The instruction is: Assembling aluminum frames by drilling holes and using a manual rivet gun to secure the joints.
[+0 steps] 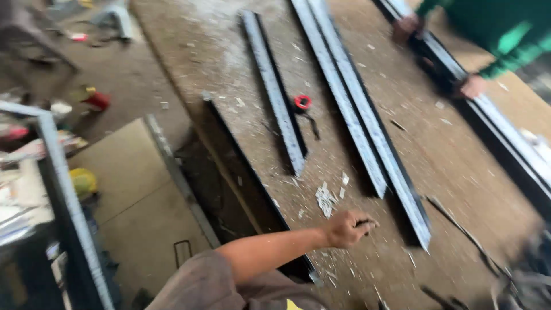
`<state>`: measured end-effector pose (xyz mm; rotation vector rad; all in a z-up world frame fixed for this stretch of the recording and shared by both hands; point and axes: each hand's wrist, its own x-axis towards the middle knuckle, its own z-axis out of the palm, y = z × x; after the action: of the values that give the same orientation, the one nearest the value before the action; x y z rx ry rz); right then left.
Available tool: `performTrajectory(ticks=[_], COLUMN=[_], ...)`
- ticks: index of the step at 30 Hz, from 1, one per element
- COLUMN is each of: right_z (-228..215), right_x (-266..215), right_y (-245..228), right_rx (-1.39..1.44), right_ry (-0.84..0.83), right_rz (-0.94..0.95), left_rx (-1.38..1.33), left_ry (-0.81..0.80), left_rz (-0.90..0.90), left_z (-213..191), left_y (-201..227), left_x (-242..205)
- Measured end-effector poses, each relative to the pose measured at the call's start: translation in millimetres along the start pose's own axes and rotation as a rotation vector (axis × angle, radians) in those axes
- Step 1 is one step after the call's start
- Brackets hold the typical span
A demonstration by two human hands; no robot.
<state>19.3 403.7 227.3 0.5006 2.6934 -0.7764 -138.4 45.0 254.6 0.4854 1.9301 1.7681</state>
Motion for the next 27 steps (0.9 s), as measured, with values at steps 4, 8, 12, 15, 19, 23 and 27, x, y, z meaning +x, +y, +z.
performTrajectory(ticks=[4, 8, 12, 15, 19, 23, 27], right_z=[11.6, 63.3, 93.6, 61.0, 153.8, 113.5, 109.8], right_x=[-105.5, -132.1, -129.2, -133.9, -122.9, -130.3, -138.9], right_y=[-101.2, -117.6, -142.5, -206.4, -150.1, -209.2, -220.1], right_rx=[0.17, 0.284, 0.557, 0.71, 0.92, 0.963, 1.026], right_ry=[0.123, 0.188, 0.323, 0.414, 0.492, 0.513, 0.503], right_rz=[0.373, 0.251, 0.155, 0.103, 0.144, 0.095, 0.088], left_rx=[-0.368, -0.385, -0.415, -0.46, -0.494, -0.484, -0.499], left_ry=[0.014, -0.052, 0.058, 0.05, 0.042, -0.014, -0.035], left_rz=[0.279, 0.253, 0.197, 0.218, 0.265, 0.349, 0.355], left_z=[17.5, 8.7, 2.4, 2.7, 16.6, 29.2, 36.1], left_y=[45.3, 78.1, 79.2, 84.6, 108.1, 112.5, 110.8], left_x=[-14.0, -37.2, -59.3, -73.3, -89.3, -88.8, -93.3])
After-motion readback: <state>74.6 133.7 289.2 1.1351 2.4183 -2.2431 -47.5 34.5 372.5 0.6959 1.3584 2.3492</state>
